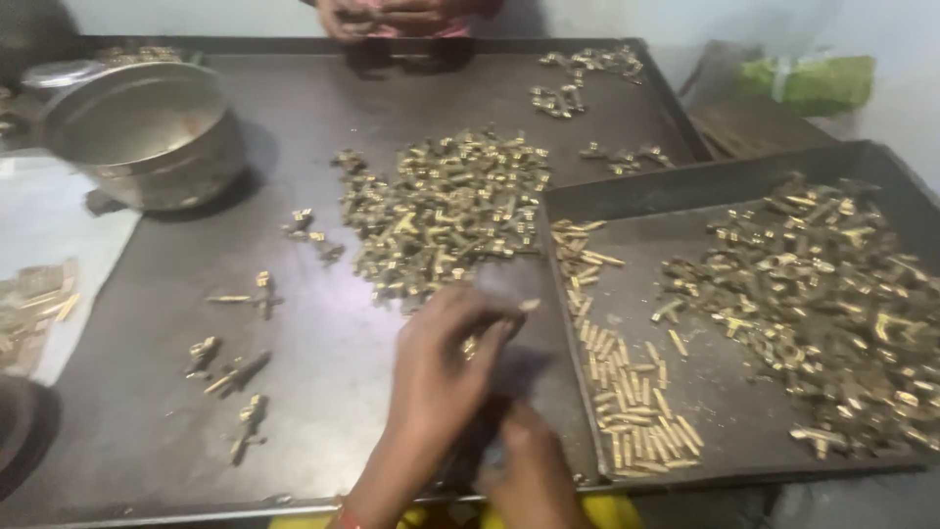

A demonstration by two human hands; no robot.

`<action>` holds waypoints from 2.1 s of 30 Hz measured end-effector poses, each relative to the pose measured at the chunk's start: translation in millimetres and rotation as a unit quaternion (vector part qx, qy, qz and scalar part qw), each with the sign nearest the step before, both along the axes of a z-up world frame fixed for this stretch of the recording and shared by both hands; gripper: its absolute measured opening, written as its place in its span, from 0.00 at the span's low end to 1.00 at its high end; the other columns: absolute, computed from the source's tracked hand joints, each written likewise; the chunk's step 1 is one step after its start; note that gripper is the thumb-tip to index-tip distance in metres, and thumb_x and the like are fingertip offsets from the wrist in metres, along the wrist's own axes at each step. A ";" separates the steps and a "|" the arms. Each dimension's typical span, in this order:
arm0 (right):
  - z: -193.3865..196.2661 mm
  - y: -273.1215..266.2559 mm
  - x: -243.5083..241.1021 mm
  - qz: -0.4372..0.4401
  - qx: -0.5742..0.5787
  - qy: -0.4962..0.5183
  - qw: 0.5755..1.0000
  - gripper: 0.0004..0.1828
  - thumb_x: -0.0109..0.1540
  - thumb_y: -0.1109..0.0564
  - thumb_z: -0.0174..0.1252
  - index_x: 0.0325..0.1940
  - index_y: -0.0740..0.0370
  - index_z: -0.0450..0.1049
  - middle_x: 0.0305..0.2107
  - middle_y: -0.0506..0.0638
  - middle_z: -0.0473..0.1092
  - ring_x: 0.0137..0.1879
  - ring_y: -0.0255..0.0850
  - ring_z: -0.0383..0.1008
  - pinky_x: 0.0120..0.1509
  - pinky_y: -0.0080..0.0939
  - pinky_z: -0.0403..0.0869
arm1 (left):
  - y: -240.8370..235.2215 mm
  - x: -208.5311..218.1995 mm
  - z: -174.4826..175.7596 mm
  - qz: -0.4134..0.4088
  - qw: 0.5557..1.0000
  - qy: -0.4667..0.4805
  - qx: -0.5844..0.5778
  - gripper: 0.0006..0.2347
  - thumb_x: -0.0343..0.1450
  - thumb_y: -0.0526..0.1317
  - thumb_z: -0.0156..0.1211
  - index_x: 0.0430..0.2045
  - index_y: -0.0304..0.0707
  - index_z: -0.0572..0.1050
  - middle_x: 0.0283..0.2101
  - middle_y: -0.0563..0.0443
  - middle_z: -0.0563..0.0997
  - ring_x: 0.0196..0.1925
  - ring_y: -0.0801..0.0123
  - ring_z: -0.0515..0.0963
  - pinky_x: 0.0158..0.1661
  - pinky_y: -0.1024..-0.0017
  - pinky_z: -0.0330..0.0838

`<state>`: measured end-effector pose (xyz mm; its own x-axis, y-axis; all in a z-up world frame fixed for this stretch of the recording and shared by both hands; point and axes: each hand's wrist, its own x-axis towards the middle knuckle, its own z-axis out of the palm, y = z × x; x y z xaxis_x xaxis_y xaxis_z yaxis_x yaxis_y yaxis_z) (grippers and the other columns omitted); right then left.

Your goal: Wiping and cleaning small brass valves or fittings with a cloth at a workbench.

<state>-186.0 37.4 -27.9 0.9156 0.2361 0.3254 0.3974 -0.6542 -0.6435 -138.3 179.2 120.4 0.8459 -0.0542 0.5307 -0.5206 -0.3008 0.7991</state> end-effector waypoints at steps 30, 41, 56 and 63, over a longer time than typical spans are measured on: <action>100.6 84.6 -8.0 -0.199 0.374 0.215 0.880 0.18 0.63 0.50 0.65 0.51 0.63 0.74 0.28 0.54 0.74 0.28 0.40 0.72 0.28 0.42 0.72 | 36.9 -123.1 -84.1 0.191 0.972 -0.032 -0.134 0.08 0.61 0.24 0.67 0.22 0.34 0.73 0.25 0.48 0.81 0.27 0.73 0.84 0.28 0.75 0.79; 78.9 49.3 -21.4 0.014 0.238 0.133 0.962 0.20 0.56 0.58 0.68 0.51 0.66 0.80 0.39 0.55 0.79 0.45 0.39 0.83 0.50 0.36 0.79 | 54.3 -100.9 -117.2 0.087 0.807 0.366 -0.456 0.10 0.68 0.38 0.63 0.37 0.31 0.77 0.16 0.49 0.75 0.12 0.74 0.67 0.14 0.78 0.58; 90.9 23.3 -13.3 -0.128 0.188 0.192 0.955 0.17 0.55 0.56 0.73 0.47 0.62 0.83 0.31 0.52 0.84 0.34 0.37 0.82 0.38 0.40 0.79 | 73.0 -93.3 -88.1 0.029 0.979 -0.014 0.201 0.12 0.64 0.29 0.63 0.40 0.36 0.79 0.65 0.36 0.72 0.67 0.42 0.71 0.67 0.44 0.56; 90.0 28.6 -21.8 -0.063 0.218 0.227 0.947 0.18 0.53 0.61 0.71 0.47 0.61 0.81 0.29 0.47 0.82 0.36 0.33 0.83 0.41 0.35 0.79 | 70.0 -85.6 -101.1 0.044 0.978 0.149 -0.138 0.19 0.69 0.36 0.51 0.56 0.41 0.73 0.66 0.38 0.73 0.67 0.47 0.74 0.59 0.47 0.68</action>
<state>-207.8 66.0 62.1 0.9966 0.0496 -0.0661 -0.0476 -0.3102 -0.9495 -223.9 249.2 19.2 0.9601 0.1368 0.2438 -0.2336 -0.0863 0.9685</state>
